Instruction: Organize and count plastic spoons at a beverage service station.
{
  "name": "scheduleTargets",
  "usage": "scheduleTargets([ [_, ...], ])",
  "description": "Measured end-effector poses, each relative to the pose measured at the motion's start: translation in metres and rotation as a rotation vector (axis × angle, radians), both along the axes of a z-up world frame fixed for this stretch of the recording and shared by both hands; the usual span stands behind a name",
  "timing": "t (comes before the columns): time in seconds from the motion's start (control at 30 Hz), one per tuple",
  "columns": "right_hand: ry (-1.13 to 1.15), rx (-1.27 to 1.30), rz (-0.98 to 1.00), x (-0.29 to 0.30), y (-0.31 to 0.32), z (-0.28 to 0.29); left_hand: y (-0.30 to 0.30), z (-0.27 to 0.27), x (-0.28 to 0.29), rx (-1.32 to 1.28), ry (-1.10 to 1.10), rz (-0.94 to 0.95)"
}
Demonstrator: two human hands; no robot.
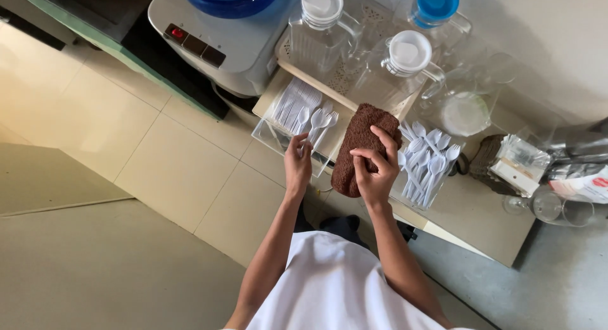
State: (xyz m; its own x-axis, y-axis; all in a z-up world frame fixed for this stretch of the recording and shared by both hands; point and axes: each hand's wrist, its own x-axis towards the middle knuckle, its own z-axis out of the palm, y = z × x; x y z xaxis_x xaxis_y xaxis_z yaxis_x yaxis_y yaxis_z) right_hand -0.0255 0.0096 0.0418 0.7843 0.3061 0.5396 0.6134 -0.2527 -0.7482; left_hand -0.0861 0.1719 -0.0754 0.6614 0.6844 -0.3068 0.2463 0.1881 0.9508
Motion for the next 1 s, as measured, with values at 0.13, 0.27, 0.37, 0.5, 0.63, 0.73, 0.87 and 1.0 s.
scheduleTargets([
  [0.13,0.027,-0.002,-0.005,0.000,0.000,-0.005,0.001,0.010,0.002,0.499,0.196,-0.001],
  [0.27,0.023,-0.026,-0.022,0.001,-0.007,-0.008,0.001,-0.009,0.007,0.576,0.235,-0.022],
  [0.37,0.039,-0.028,-0.056,0.000,-0.013,-0.009,-0.003,-0.005,0.003,0.554,0.259,-0.028],
  [0.5,0.041,-0.022,-0.107,0.001,-0.024,-0.006,-0.010,-0.007,0.009,0.560,0.262,-0.054],
  [0.63,0.026,-0.019,-0.165,0.001,-0.041,-0.005,-0.027,-0.001,0.021,0.547,0.185,-0.108],
  [0.73,0.018,-0.020,-0.264,-0.001,-0.059,-0.004,-0.045,0.005,0.032,0.640,0.116,-0.163],
  [0.87,0.031,-0.003,-0.361,-0.004,-0.087,-0.002,-0.073,0.028,0.044,0.532,0.076,-0.298],
  [1.0,0.017,-0.004,-0.479,-0.009,-0.117,0.001,-0.102,0.033,0.055,0.418,0.014,-0.429],
])
